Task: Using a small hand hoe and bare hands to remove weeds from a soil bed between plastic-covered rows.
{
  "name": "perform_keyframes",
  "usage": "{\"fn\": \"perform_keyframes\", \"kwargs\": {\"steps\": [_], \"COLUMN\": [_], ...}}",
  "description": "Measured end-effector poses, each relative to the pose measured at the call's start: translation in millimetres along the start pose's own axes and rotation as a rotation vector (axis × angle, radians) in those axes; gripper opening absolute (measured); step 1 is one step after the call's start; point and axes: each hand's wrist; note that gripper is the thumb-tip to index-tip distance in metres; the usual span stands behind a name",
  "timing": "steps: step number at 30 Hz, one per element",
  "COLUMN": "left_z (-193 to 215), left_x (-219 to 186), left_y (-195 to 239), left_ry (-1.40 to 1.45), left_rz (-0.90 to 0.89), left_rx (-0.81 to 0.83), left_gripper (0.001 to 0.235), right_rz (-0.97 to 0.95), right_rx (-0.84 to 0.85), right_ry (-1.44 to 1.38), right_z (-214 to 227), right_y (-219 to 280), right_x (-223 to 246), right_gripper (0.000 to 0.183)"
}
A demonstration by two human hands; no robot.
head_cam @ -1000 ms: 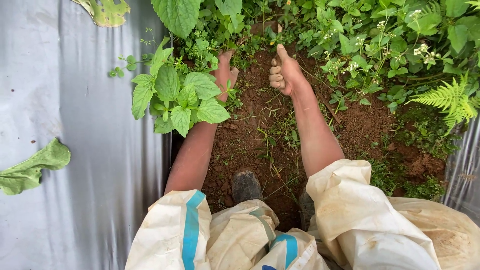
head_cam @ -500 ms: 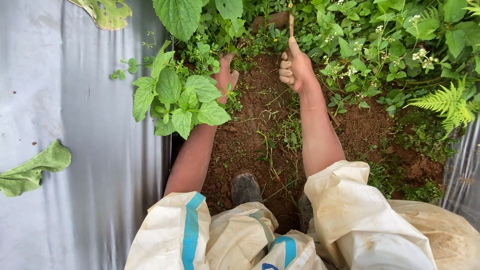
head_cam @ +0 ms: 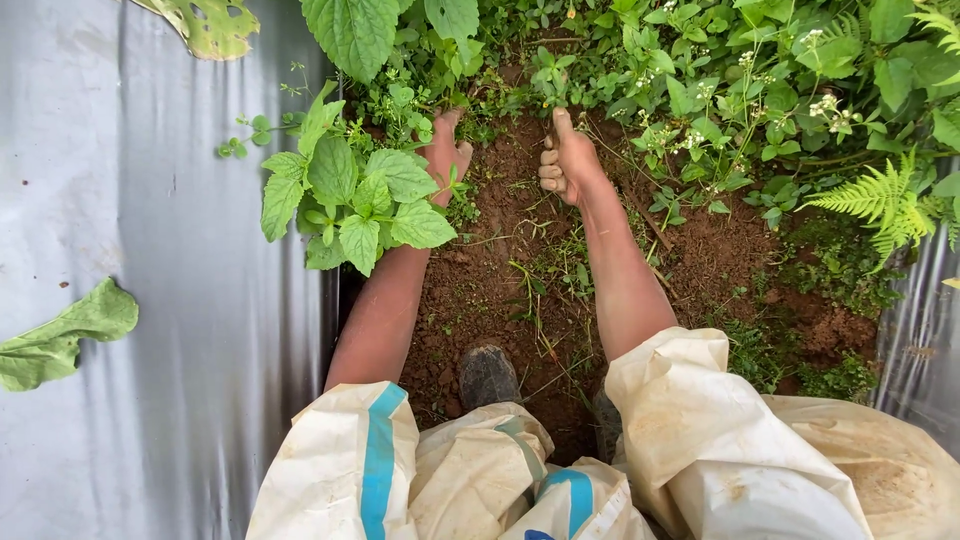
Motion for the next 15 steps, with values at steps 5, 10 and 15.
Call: {"fn": "perform_keyframes", "kwargs": {"steps": [5, 10, 15], "left_z": [2.3, 8.1, 6.4], "left_x": [15.3, 18.9, 26.5], "left_y": [7.7, 10.3, 22.3], "left_ry": [0.095, 0.080, 0.170], "left_rz": [-0.147, -0.212, -0.234], "left_rx": [-0.022, -0.038, -0.023], "left_gripper": [0.069, 0.071, 0.067], "right_rz": [0.002, -0.019, -0.088], "right_rx": [-0.040, 0.027, 0.049], "right_ry": [0.218, 0.020, 0.161], "right_z": [3.4, 2.9, -4.0], "right_y": [19.5, 3.1, 14.8], "right_x": [12.6, -9.5, -10.2], "right_gripper": [0.051, 0.054, 0.052]}}
Point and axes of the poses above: each hand's wrist, its own y-axis away from the middle knuckle, its own z-axis out of the back of the hand, x = y × z, and after that the axes turned 11 degrees about -z, right-handed
